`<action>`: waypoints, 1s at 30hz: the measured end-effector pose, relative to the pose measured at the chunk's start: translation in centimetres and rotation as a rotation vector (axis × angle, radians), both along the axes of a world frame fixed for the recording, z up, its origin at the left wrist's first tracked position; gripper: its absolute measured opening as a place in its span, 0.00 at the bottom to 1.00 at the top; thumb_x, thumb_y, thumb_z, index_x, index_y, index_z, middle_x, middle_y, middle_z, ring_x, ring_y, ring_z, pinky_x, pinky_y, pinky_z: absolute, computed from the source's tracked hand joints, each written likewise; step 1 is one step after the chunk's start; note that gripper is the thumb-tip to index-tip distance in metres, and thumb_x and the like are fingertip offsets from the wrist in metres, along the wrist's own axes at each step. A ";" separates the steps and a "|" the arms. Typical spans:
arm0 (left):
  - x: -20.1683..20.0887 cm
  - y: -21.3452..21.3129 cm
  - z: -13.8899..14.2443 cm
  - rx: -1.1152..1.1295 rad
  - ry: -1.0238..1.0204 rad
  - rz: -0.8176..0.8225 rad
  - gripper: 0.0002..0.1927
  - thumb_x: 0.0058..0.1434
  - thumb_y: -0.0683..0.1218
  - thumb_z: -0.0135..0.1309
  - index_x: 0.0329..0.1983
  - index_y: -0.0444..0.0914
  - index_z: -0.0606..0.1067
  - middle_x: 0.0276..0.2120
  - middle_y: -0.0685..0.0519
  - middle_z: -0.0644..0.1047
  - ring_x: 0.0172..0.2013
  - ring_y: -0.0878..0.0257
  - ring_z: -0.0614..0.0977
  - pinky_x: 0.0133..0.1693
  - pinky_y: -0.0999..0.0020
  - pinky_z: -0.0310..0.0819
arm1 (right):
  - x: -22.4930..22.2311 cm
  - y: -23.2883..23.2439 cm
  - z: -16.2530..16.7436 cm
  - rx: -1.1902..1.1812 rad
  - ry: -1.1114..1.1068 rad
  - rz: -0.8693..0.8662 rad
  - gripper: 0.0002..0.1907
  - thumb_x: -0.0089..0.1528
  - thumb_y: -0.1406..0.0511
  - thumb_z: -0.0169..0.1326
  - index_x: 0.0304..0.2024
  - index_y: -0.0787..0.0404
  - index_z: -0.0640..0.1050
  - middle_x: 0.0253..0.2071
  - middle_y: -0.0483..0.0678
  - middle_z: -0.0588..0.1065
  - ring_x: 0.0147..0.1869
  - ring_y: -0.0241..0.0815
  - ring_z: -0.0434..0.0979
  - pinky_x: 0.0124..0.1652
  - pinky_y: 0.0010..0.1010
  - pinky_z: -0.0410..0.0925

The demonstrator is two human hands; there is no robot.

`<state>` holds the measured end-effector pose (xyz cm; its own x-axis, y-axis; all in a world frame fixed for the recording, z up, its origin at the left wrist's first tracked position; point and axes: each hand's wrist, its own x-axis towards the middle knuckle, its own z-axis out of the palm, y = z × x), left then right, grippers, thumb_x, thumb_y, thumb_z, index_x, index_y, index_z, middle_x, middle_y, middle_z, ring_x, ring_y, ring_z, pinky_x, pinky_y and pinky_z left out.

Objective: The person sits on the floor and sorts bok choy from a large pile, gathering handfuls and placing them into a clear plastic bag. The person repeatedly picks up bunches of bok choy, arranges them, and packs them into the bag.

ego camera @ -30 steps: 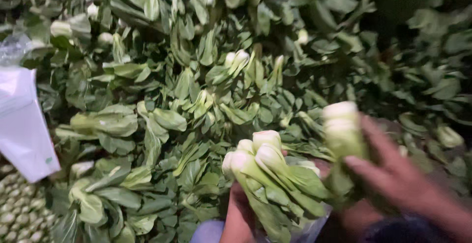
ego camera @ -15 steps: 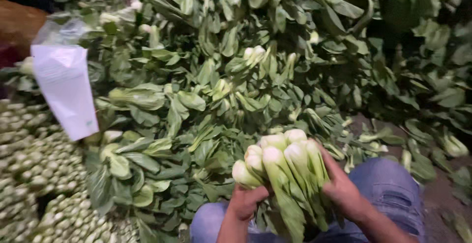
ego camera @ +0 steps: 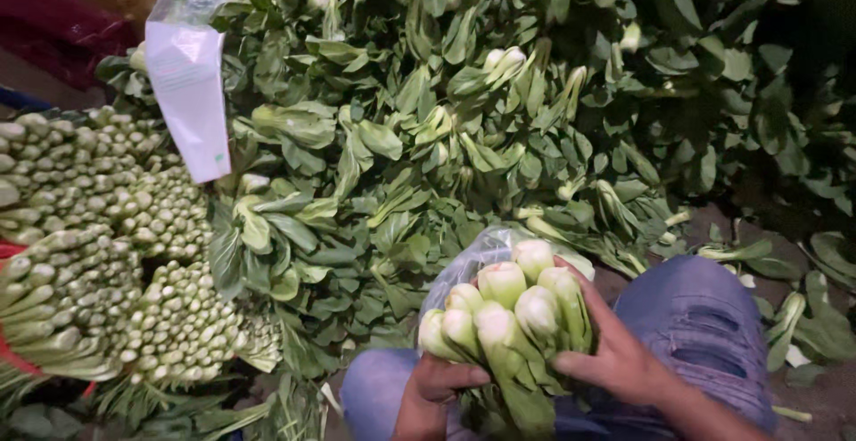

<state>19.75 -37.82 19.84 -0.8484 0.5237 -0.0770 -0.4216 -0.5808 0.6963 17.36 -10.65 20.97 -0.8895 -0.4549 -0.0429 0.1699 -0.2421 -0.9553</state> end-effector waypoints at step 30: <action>5.5 4.3 -0.8 0.019 -0.094 0.113 0.35 0.55 0.36 0.59 0.68 0.31 0.66 0.58 0.42 0.76 0.58 0.49 0.79 0.62 0.52 0.72 | 3.2 3.8 -0.6 0.144 0.164 0.024 0.39 0.70 0.56 0.42 0.78 0.64 0.48 0.79 0.55 0.55 0.83 0.46 0.51 0.73 0.35 0.47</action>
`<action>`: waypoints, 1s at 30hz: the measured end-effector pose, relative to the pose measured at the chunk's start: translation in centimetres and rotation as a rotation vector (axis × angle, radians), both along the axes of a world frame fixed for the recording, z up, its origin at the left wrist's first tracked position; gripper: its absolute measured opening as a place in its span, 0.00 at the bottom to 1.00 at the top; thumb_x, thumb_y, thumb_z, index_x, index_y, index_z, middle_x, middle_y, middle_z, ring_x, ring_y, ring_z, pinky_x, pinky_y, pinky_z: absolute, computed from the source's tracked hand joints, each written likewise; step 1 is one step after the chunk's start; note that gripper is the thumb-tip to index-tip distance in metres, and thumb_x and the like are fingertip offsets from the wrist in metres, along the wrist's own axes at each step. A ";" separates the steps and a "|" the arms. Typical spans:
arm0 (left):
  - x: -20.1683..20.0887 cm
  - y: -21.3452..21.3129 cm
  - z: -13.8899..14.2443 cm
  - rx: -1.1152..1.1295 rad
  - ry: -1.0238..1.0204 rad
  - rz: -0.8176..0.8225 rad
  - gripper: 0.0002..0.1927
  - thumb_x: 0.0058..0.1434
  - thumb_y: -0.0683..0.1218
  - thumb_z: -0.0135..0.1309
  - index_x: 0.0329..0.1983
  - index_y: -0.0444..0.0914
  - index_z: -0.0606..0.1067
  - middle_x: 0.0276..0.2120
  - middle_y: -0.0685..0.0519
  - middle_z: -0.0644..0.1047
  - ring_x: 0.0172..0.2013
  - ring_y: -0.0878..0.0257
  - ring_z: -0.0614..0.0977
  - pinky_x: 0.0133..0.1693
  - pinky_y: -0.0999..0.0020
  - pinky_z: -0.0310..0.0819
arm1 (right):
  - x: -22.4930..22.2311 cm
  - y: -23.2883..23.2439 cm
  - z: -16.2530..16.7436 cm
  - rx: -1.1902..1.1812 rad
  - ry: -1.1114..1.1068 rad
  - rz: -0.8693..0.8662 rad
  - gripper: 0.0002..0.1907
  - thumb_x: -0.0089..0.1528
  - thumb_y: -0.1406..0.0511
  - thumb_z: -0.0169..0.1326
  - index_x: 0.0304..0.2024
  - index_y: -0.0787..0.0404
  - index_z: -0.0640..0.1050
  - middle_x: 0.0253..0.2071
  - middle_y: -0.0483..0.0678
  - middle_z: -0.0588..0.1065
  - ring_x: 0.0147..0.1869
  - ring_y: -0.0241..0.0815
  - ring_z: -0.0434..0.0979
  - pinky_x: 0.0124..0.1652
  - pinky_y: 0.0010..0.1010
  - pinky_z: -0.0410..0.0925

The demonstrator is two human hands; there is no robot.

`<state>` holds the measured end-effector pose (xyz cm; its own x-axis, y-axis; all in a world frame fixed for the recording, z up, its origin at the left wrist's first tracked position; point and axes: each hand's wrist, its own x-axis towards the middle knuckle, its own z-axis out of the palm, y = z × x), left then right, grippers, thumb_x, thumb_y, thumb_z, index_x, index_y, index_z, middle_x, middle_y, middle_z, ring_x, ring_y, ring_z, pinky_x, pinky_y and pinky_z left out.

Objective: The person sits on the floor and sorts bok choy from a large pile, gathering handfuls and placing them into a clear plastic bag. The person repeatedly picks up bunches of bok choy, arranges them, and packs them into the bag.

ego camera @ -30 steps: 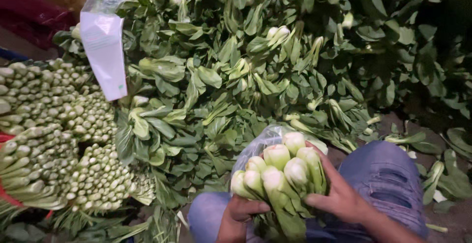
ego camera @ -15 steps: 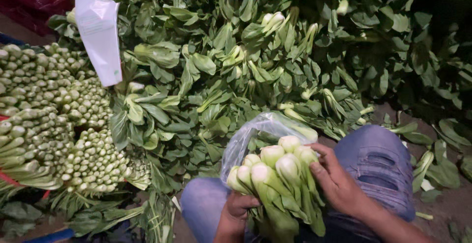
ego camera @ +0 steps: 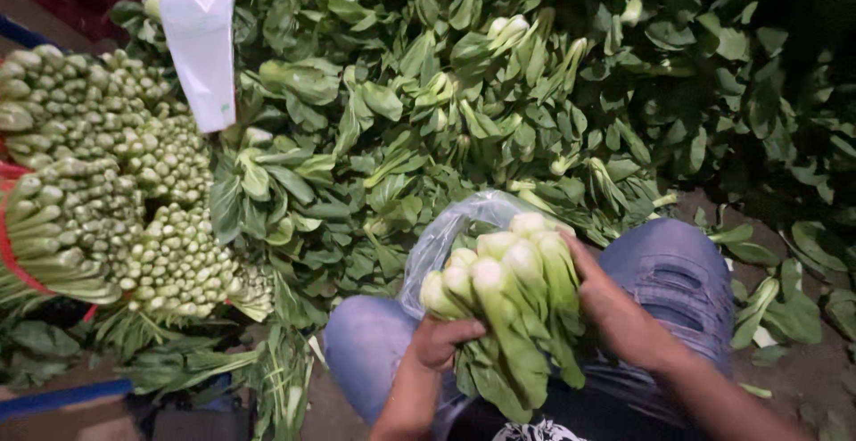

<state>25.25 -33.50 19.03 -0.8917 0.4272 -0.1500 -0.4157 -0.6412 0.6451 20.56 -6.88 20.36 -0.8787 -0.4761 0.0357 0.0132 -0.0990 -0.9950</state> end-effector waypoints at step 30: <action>-0.3 -1.6 -0.6 0.125 0.202 -0.059 0.42 0.53 0.39 0.64 0.72 0.33 0.64 0.66 0.44 0.72 0.67 0.49 0.72 0.71 0.52 0.63 | 0.8 0.8 1.2 0.159 -0.160 -0.051 0.28 0.68 0.62 0.48 0.70 0.63 0.67 0.64 0.56 0.73 0.69 0.46 0.69 0.65 0.37 0.63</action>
